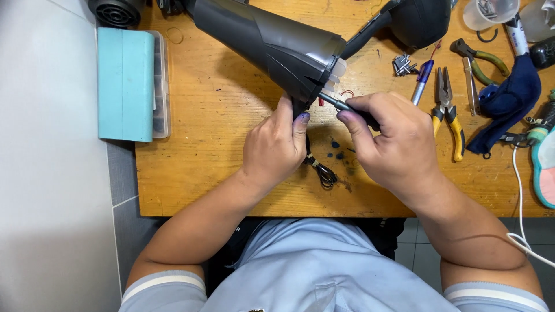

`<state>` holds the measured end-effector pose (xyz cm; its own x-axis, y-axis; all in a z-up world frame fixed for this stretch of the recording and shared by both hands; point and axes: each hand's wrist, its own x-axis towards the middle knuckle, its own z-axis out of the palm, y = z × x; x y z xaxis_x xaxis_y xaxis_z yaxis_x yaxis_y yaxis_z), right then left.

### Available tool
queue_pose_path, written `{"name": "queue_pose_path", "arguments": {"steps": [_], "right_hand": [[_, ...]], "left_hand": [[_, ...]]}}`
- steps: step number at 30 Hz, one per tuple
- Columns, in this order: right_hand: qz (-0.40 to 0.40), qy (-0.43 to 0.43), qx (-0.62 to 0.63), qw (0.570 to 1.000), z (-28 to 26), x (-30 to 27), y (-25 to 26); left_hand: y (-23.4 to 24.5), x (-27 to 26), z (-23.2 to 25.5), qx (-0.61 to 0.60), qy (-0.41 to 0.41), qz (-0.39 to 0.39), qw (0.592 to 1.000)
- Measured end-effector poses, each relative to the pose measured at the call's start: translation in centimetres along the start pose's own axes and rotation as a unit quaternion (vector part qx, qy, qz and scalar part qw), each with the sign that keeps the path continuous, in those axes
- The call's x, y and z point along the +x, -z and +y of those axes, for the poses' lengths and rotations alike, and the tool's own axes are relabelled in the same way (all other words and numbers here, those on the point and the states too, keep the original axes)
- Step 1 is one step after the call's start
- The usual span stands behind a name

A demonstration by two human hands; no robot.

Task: Disassembling a hair dryer to remove and inspect internal components like the fan and motor assembly.

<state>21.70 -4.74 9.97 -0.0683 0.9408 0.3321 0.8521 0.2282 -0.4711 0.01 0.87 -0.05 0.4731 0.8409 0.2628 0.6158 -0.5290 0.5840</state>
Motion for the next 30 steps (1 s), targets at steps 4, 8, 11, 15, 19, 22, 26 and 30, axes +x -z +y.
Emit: {"name": "queue_pose_path", "arguments": {"steps": [4,8,11,15,19,22,26,30], "right_hand": [[-0.012,-0.078,0.07,0.994,1.2,-0.6,-0.7],[-0.005,-0.098,0.242,0.965,5.0,-2.0,-3.2],[-0.013,-0.089,0.29,0.953,7.9,-3.4,-4.2],[-0.031,-0.027,0.265,0.963,10.3,-3.9,-4.2],[-0.023,-0.036,0.257,0.966,11.2,-4.8,-4.8],[-0.005,-0.03,0.264,0.964,11.9,-5.3,-5.7],[0.005,-0.034,0.277,0.96,13.0,-6.2,-6.6],[0.006,-0.037,0.264,0.964,14.1,-6.9,-6.9]], "left_hand": [[0.5,0.4,-0.1,-0.006,0.014,-0.015,1.0],[1.0,0.7,0.5,-0.024,-0.011,0.027,0.999],[-0.3,0.3,0.0,-0.013,-0.024,0.032,0.999],[0.0,0.4,0.3,0.008,-0.07,0.038,0.997],[-1.1,0.0,0.5,0.063,-0.082,0.077,0.992],[-0.6,0.2,0.8,0.047,-0.1,0.078,0.991],[-0.1,0.1,1.1,0.064,-0.118,0.086,0.987],[-0.6,-0.1,0.8,0.056,-0.115,0.09,0.988]]}}
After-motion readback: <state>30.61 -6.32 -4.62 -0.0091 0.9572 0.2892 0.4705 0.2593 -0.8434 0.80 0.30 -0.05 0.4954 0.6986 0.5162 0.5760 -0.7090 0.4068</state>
